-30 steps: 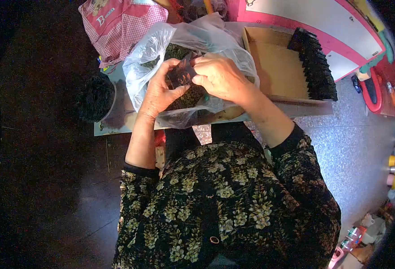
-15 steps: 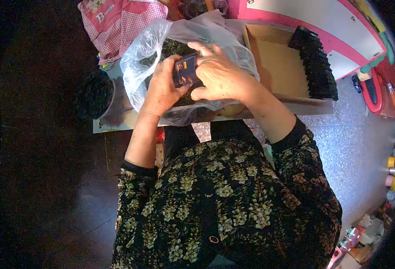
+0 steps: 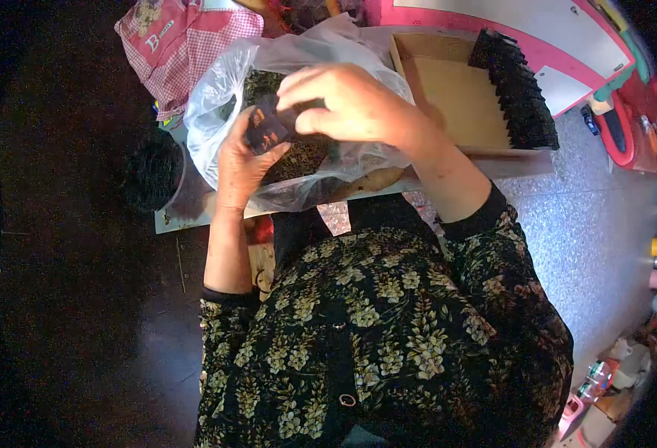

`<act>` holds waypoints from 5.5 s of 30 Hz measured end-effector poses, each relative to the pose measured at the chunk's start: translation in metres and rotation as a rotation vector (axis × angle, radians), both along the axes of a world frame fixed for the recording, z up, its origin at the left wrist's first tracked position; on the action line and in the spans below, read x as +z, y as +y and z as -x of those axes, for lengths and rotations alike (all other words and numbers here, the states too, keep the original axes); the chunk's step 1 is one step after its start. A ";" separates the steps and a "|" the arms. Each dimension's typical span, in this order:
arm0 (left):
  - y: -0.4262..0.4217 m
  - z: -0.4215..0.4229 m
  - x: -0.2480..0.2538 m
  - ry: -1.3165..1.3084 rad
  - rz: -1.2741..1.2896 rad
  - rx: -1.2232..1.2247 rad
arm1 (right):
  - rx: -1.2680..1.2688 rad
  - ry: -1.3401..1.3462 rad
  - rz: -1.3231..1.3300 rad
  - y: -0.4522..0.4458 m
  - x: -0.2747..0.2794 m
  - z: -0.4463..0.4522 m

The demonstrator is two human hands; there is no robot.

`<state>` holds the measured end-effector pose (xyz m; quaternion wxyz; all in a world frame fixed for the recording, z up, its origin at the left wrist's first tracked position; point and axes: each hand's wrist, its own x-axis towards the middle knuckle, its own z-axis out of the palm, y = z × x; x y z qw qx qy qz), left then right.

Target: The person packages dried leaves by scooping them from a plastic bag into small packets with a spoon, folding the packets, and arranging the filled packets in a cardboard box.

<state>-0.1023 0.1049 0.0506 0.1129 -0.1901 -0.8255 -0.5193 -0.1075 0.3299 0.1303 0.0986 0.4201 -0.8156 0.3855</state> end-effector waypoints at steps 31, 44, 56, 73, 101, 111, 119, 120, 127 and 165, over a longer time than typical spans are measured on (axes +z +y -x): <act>-0.011 -0.011 -0.015 -0.039 -0.069 0.162 | -0.431 0.094 0.057 0.006 -0.119 0.034; -0.013 -0.016 -0.003 -0.054 0.042 0.212 | -0.579 -0.740 0.517 -0.020 -0.133 0.052; -0.011 -0.012 -0.005 0.020 0.357 0.310 | -0.410 -0.851 0.898 0.012 -0.102 0.040; 0.000 -0.011 0.003 -0.072 0.600 0.329 | -0.145 -0.664 0.625 -0.009 -0.070 0.032; -0.010 -0.011 -0.007 -0.074 0.471 0.345 | -0.562 -0.859 0.721 -0.013 -0.136 0.052; -0.007 -0.011 -0.004 -0.087 0.527 0.351 | -0.376 -0.847 0.939 0.011 -0.098 0.045; -0.003 -0.012 0.002 -0.125 0.546 0.342 | -0.251 -0.838 0.864 0.000 -0.075 0.034; -0.002 -0.012 0.002 -0.124 0.547 0.350 | -0.286 -0.834 0.803 -0.004 -0.073 0.032; -0.001 -0.014 0.003 -0.136 0.534 0.335 | -0.079 -0.092 0.265 -0.031 -0.060 0.013; -0.004 -0.014 0.002 -0.146 0.492 0.355 | -0.222 -0.802 0.820 -0.010 -0.075 0.036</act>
